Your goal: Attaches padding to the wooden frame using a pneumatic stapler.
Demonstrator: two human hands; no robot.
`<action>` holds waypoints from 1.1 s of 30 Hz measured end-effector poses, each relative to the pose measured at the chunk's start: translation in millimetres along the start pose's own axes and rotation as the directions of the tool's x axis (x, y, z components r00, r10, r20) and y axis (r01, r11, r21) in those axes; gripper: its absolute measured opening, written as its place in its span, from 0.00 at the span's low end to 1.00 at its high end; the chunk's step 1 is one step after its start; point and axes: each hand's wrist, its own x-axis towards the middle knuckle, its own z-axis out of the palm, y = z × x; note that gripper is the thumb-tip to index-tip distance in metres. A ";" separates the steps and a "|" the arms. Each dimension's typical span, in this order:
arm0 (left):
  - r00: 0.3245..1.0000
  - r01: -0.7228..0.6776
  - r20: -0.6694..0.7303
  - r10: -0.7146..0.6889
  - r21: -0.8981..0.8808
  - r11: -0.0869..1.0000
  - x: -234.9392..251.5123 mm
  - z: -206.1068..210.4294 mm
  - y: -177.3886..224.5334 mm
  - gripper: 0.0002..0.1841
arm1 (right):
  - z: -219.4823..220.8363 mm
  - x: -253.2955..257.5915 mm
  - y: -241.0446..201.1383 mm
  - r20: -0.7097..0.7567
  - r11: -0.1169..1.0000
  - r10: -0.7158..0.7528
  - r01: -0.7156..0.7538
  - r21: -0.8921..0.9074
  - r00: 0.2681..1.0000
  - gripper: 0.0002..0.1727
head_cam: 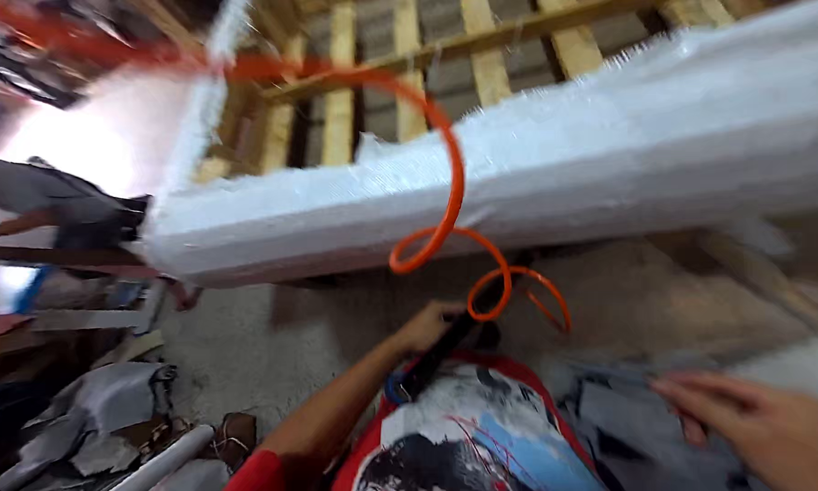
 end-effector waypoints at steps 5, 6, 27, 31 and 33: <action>0.987 -0.144 0.080 0.138 0.075 0.987 11.5 17.8 17.8 0.09 | 20.7 31.3 -117.0 0.250 0.945 -0.327 0.317 0.081 0.911 0.09; 0.986 -0.146 0.101 0.135 0.109 0.983 7.3 20.6 31.8 0.10 | 29.3 38.4 -129.9 0.315 0.945 -0.322 0.323 0.051 0.893 0.08; 0.982 -0.189 -0.015 0.189 0.007 0.982 -18.2 8.1 40.7 0.03 | 120.2 76.0 -154.0 0.481 0.470 -0.700 0.848 -0.246 0.528 0.24; 0.963 -0.267 0.032 0.266 0.066 0.961 -7.7 7.2 37.3 0.07 | 78.3 111.5 -159.2 0.507 0.445 -0.593 0.779 -0.442 0.626 0.29; 0.902 -0.421 0.111 0.417 0.007 0.907 6.6 6.8 19.0 0.11 | 50.9 136.4 -156.5 0.416 0.515 -0.478 0.631 -0.581 0.773 0.36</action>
